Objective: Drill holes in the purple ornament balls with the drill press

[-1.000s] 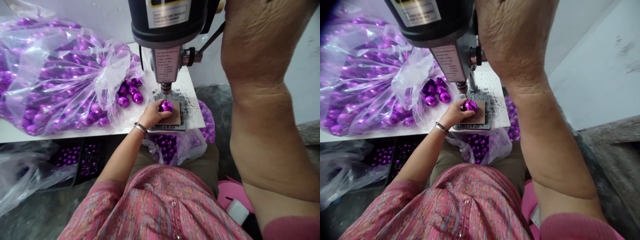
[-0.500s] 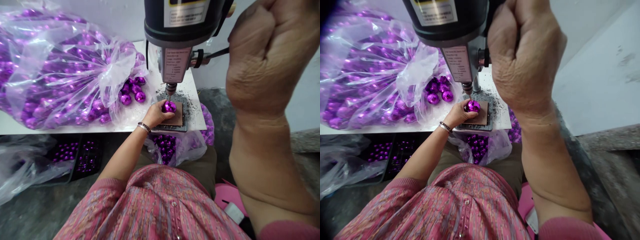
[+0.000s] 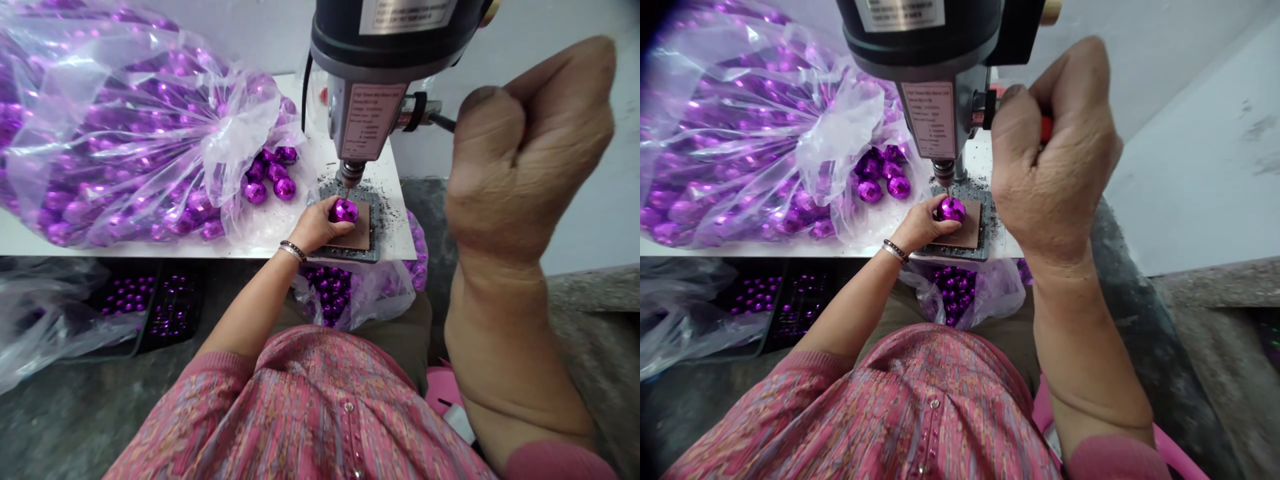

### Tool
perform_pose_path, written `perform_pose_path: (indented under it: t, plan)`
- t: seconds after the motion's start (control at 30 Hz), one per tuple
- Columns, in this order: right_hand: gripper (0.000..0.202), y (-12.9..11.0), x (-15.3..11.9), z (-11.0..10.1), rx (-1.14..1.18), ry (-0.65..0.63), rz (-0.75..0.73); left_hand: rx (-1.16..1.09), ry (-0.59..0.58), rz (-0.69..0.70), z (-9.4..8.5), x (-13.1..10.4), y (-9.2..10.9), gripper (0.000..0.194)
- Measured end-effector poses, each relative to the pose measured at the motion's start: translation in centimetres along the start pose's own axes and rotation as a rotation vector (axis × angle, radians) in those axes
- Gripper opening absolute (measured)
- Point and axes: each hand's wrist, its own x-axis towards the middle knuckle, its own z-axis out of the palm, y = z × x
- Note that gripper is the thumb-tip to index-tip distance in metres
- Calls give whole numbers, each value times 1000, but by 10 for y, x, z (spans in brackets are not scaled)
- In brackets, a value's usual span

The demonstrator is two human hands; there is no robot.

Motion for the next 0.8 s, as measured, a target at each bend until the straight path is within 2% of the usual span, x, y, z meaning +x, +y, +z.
perform_pose_path:
  t: [0.2,0.8]
  plan:
    - [19,8,-10,5,-4,12,-63,30,22,-1,2,0,-1,43]
    - [21,15,-13,7,-69,38,-132,25,67,0,7,0,-2,32]
